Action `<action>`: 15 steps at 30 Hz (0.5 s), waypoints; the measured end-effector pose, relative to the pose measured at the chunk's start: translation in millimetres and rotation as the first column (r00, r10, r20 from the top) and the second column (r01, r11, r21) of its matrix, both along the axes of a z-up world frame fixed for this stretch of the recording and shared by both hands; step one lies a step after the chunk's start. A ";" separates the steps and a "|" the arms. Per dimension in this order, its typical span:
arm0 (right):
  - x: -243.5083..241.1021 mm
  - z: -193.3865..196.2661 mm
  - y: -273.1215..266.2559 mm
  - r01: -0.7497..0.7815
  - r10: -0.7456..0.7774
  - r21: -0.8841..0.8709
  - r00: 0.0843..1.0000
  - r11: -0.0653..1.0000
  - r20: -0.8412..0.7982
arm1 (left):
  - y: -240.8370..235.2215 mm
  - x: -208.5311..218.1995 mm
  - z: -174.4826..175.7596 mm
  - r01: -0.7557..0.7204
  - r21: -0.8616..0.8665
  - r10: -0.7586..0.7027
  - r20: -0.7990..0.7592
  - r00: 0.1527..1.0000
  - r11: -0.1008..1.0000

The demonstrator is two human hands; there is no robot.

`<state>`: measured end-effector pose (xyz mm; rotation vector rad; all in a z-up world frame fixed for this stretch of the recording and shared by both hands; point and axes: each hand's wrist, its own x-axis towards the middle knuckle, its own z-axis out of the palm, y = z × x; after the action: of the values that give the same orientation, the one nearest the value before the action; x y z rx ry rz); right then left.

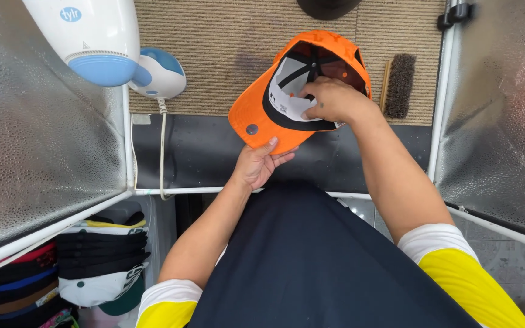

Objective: The person steams an orange baseball cap using a handheld garment steamer, focusing on the front and sides. They then use a brush to clean the cap's exterior and interior, including the brim and the inside band.

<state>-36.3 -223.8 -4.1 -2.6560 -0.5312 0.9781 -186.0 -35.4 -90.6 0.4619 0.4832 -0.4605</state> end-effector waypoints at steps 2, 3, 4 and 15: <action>3.9 -7.1 -3.6 -0.014 0.014 -0.025 1.000 1.000 -0.018 | 0.2 0.6 0.0 0.000 -0.001 0.000 0.001 1.000 1.000; 5.5 -10.6 -5.3 -0.034 0.032 -0.050 0.999 0.998 -0.041 | 0.0 -0.2 0.3 -0.005 -0.003 0.005 -0.001 1.000 1.000; 5.5 -10.8 -6.5 -0.034 0.032 -0.050 0.999 0.998 -0.041 | -0.6 0.4 1.5 -0.004 -0.003 0.004 -0.001 1.000 1.000; -6.7 4.1 -24.0 -0.009 0.017 0.069 0.993 0.998 -0.118 | 4.4 0.3 -3.0 0.007 0.017 -0.007 0.033 0.999 1.000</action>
<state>-42.9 -247.8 0.0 -2.5183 -0.5461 1.0934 -185.8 -31.0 -93.6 0.4869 0.4538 -0.4549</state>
